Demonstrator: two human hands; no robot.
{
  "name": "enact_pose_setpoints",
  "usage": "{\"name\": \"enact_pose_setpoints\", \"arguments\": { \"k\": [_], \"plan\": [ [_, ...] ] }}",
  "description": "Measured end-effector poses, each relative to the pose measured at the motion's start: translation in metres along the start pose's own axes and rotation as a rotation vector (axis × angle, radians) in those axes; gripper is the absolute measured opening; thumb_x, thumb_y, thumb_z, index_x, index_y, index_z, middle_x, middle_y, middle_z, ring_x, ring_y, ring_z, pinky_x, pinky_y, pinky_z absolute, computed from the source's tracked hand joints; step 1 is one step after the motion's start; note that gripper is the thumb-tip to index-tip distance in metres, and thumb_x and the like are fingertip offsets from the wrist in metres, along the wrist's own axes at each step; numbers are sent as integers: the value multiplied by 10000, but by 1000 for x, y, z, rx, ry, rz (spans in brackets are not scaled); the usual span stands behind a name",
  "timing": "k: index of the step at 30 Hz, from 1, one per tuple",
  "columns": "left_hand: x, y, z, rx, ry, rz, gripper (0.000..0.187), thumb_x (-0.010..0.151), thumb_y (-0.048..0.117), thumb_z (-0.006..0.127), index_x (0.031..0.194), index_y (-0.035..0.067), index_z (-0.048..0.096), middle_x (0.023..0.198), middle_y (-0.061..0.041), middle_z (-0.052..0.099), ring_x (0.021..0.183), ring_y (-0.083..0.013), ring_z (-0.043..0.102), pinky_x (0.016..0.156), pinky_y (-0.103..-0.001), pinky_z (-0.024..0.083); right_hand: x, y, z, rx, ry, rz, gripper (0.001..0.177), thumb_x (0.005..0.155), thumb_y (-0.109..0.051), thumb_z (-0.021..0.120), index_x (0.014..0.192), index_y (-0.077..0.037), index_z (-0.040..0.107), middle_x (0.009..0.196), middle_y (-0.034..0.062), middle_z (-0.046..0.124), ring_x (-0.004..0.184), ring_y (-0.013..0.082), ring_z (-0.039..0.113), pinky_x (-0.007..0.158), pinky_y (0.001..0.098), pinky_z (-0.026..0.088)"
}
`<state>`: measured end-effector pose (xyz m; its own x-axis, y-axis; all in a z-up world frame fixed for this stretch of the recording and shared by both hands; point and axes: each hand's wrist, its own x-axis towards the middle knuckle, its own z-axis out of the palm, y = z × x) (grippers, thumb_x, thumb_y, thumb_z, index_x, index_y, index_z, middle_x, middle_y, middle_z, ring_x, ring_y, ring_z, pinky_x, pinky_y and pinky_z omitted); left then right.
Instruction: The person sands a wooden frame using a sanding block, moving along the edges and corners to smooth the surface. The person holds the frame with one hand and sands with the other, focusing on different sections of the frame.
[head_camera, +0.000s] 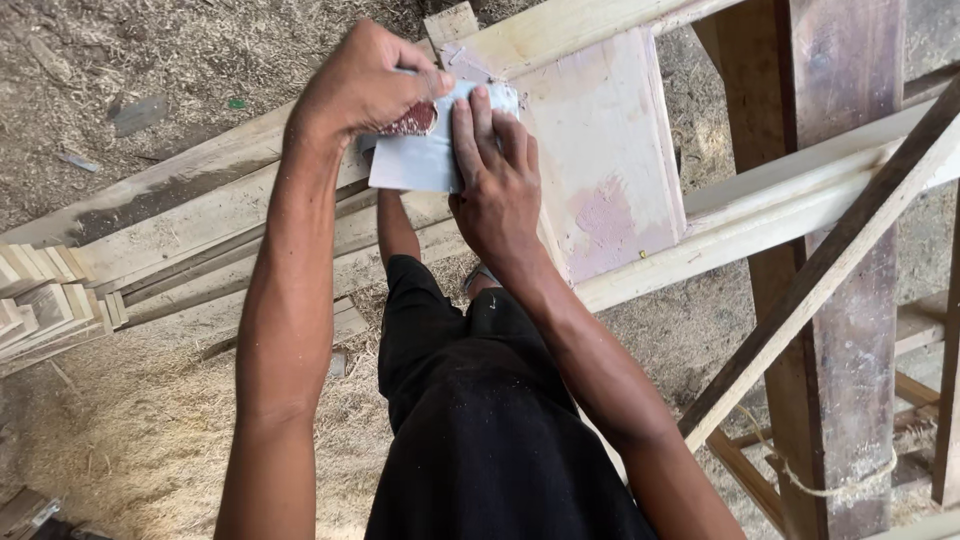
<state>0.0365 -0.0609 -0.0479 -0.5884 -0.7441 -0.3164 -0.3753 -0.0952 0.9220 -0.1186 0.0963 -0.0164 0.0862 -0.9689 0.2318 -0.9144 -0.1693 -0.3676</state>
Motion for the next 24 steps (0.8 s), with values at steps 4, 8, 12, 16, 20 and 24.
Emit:
{"name": "enact_pose_setpoints", "arguments": {
  "k": [4,8,12,16,20,24],
  "plan": [
    [9,3,3,-122,28,-69,194,907,188,819,934,-4,807,716,-51,713,574,-50,592,473,-238,443,15,7,-1,5,-18,14,760,793,-9,760,1495,40,475,1522,236,511,1225,358,551,1082,482,476],
    [3,3,5,-46,-30,-99,194,902,194,802,957,9,815,715,-38,722,569,-52,605,469,-242,453,7,-2,-7,18,17,34,747,764,-16,741,1466,53,496,1498,244,535,1203,368,557,1065,486,472],
    [0,14,-1,-85,64,-281,250,853,284,789,975,66,800,681,-10,736,523,-62,650,451,-248,506,20,0,-10,4,-1,34,703,740,7,698,1418,79,523,1454,255,568,1168,373,562,1037,479,471],
    [-16,19,-13,-288,231,-283,441,976,477,680,1034,60,811,705,-43,712,512,-68,631,468,-221,509,29,-5,-5,-115,34,26,601,839,-38,700,1404,64,524,1397,263,599,1145,377,580,994,480,514],
    [-66,1,-6,-499,327,-343,491,996,513,653,1069,43,776,758,-71,710,510,-91,620,440,-220,484,43,20,-5,4,78,300,360,776,-37,700,1133,-28,748,1109,185,728,895,340,676,711,422,571],
    [-107,-23,14,-331,465,-483,425,944,479,685,1061,83,786,739,-104,688,469,-113,530,383,-241,379,57,103,-64,477,161,563,179,905,-127,718,1028,-6,766,889,108,801,774,164,784,722,296,586]
  ]
}}
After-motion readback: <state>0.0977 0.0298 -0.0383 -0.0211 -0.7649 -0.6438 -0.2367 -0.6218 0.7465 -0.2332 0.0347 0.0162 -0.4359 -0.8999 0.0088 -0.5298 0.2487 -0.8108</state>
